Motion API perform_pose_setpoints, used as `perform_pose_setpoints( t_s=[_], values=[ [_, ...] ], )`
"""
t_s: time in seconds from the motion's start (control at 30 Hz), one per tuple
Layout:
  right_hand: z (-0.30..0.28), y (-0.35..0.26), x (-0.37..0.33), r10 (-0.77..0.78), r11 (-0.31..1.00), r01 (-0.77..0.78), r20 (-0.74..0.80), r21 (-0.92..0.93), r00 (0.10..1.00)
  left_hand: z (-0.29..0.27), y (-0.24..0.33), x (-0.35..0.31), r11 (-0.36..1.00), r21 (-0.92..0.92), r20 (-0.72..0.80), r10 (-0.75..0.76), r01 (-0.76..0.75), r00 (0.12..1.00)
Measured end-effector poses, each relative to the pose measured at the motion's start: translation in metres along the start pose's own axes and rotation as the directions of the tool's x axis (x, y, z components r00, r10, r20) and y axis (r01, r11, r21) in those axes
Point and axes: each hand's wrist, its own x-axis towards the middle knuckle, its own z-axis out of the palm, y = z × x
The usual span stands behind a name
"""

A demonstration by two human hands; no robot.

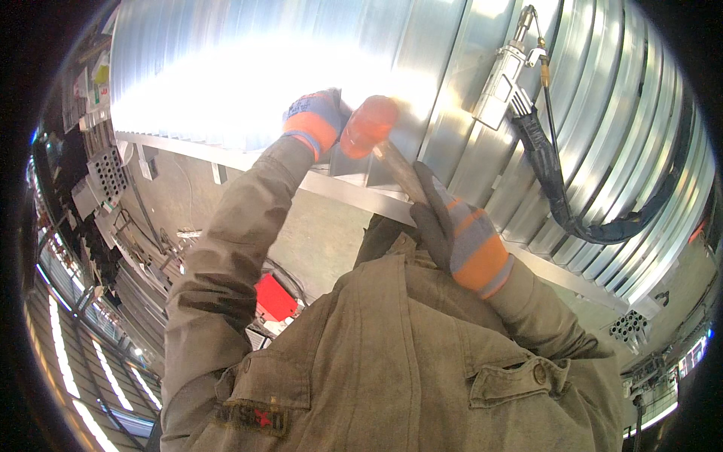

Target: The person positions a metal strip along the edge of a large corrugated metal panel and uses a handheld welding tool to join them. The person holds the panel steady with one hand while operating the welder with the other, creating a continuous seam along the edge.

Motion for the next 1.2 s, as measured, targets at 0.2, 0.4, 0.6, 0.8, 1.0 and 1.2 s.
perform_pose_setpoints(
  t_s=[0.2,0.4,0.6,0.8,1.0,1.2],
  values=[
    [0.005,0.001,-0.005,-0.111,0.986,0.111,0.008,-0.127,0.994,-0.012,0.019,-0.011,0.995,0.038,0.077,-0.096,0.093,0.992],
    [0.018,0.002,-0.006,0.002,0.984,0.022,0.131,-0.175,0.991,-0.011,0.019,-0.017,0.992,0.051,0.051,-0.117,0.115,0.992],
    [0.049,0.007,-0.008,0.025,0.989,-0.005,0.131,-0.145,0.991,-0.009,0.018,-0.017,0.996,0.012,0.031,-0.085,0.084,0.996],
    [0.055,0.004,-0.018,0.160,0.972,-0.105,0.267,-0.209,0.950,-0.004,0.017,-0.014,0.995,-0.011,-0.013,-0.104,0.104,0.994],
    [0.038,0.012,-0.036,-0.033,0.999,0.030,-0.198,-0.018,0.980,-0.006,0.014,-0.001,0.991,0.010,0.107,-0.131,0.131,0.986],
    [0.029,0.021,-0.055,0.017,1.000,-0.022,-0.219,-0.020,0.976,0.000,-0.017,0.057,0.962,0.210,0.296,0.109,-0.176,0.949]
  ],
)
